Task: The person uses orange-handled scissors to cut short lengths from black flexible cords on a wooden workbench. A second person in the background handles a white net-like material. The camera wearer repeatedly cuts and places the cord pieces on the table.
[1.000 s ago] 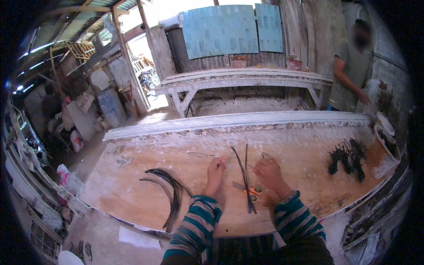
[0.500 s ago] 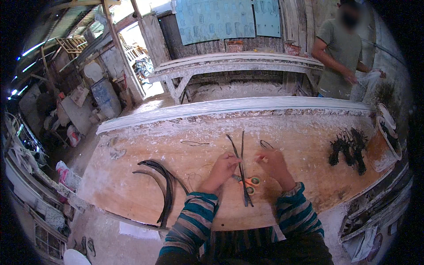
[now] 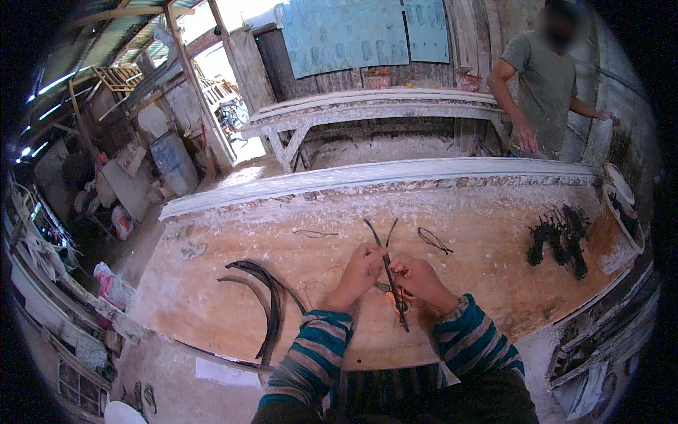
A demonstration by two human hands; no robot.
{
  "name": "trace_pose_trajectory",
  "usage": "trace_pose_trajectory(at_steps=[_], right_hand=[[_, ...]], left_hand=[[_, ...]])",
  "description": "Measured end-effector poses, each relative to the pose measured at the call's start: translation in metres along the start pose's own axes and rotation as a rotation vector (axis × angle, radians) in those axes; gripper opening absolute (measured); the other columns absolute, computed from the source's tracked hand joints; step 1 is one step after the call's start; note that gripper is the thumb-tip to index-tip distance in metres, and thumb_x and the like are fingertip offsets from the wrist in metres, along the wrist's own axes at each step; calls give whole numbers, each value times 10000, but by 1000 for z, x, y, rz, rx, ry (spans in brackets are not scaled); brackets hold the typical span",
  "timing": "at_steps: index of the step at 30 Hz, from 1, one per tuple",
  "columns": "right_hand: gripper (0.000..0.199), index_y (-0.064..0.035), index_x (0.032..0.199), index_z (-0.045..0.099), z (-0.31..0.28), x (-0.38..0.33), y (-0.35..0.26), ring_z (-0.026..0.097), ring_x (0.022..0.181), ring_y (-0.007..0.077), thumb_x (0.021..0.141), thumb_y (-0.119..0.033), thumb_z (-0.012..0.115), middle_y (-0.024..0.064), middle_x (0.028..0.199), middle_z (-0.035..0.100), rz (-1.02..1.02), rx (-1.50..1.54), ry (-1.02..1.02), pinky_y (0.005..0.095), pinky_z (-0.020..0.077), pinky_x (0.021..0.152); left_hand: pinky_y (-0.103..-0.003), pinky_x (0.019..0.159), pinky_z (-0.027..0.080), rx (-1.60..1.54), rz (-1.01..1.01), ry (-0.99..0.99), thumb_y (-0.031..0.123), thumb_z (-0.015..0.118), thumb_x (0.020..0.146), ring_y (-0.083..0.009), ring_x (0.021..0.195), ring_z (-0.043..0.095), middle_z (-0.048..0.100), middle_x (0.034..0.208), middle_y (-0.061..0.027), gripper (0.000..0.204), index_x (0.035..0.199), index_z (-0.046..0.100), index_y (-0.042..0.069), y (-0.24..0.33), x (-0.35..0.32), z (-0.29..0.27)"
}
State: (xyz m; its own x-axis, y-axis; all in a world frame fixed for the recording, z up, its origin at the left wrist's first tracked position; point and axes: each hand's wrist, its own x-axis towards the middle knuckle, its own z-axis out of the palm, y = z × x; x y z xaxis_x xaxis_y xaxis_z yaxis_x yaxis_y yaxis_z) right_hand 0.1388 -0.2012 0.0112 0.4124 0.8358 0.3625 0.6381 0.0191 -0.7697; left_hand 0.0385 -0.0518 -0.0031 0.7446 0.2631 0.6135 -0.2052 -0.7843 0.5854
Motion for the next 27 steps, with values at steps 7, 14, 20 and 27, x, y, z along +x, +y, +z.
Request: trace_pose_trajectory(at_steps=[7,14,20,27], right_hand=[[248,-49,972,510,-7,0,-5,554,700,109,750,0,611,22,786,591,104,400,10,243,444,601],[230,-40,1016,514,-20,6,-4,488,627,66,805,-67,602,-15,701,538,207,511,21,206,401,547],[171,-63,854,600,-30,7,0,398,546,35,861,-226,550,-43,643,482,156,248,105,184,319,489],[254,-59,823,604,-42,6,-7,328,501,35,893,-277,495,-69,553,375,216,285,18,199,282,472]], left_hand=[[-357,770,426,53,0,111,-8,615,696,-271,855,525,551,911,-100,181,864,639,56,14,2,-9],[-356,779,411,269,45,299,46,632,714,-267,877,537,593,871,-81,158,864,656,88,6,7,-29],[-360,782,377,315,67,347,71,634,726,-251,859,523,590,891,-53,152,875,646,103,7,5,-30],[-368,788,369,273,48,330,72,603,756,-264,823,528,600,831,-90,136,889,626,69,12,6,-35]])
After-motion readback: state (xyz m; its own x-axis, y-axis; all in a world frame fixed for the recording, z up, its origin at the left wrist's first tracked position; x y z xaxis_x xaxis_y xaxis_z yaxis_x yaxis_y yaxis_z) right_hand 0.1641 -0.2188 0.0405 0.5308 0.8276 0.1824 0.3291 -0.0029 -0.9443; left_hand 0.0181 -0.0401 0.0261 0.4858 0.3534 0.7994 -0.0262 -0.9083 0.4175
